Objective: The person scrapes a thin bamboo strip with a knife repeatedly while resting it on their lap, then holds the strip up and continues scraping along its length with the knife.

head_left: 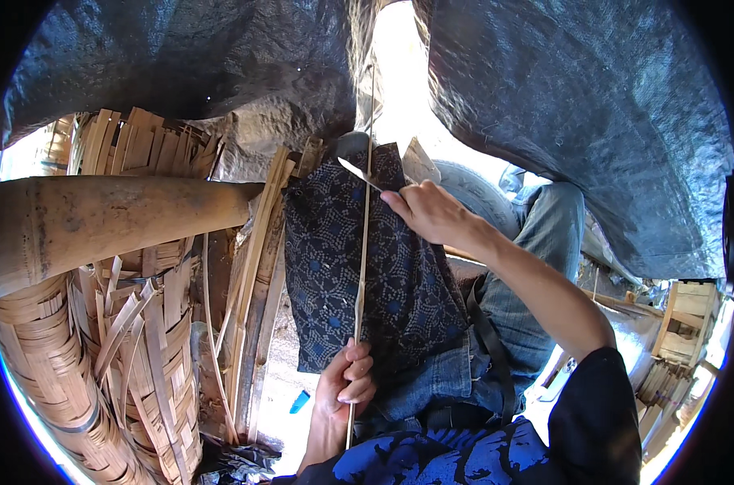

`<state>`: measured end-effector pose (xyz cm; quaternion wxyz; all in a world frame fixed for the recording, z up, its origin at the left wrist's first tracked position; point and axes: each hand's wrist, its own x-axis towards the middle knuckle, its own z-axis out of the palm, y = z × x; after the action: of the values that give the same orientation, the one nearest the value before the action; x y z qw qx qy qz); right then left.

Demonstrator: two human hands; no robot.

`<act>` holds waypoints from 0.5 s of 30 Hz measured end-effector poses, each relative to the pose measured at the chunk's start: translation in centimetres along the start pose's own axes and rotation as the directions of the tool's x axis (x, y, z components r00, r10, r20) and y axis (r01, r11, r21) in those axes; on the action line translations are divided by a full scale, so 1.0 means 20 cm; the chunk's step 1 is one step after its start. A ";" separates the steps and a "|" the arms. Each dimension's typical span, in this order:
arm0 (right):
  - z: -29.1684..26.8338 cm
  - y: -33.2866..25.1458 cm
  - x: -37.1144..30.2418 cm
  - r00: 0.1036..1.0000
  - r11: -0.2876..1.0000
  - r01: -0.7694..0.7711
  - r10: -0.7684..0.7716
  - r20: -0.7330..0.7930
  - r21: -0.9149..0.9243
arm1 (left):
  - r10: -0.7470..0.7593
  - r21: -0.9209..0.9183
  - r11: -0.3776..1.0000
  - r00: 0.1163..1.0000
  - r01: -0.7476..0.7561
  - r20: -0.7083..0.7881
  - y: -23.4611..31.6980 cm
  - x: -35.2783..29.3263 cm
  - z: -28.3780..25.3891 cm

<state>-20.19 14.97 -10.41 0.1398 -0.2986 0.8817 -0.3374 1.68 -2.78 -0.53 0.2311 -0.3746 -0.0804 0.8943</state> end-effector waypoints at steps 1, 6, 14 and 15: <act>-0.01 0.01 0.02 0.993 0.998 -0.063 0.061 0.097 0.017 | -0.021 -0.031 0.999 0.999 0.022 0.033 -0.01 -0.02 -0.01; 0.03 0.21 0.18 0.997 0.986 -0.072 0.072 -0.009 -0.148 | 0.015 -0.014 1.000 0.999 -0.015 -0.048 -0.05 -0.09 -0.01; -0.16 0.11 0.15 0.942 0.962 -0.270 0.274 -0.195 0.048 | -0.031 0.035 0.999 0.999 0.032 -0.043 -0.06 -0.13 -0.09; -0.16 0.08 0.07 0.965 0.972 -0.213 0.225 -0.135 0.096 | -0.019 0.032 0.999 0.999 0.021 -0.037 -0.05 -0.11 -0.08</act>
<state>-23.38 16.59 -9.18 0.1238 -0.1682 0.9028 -0.3759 4.55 -2.92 0.05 0.2476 -0.3864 -0.0652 0.8861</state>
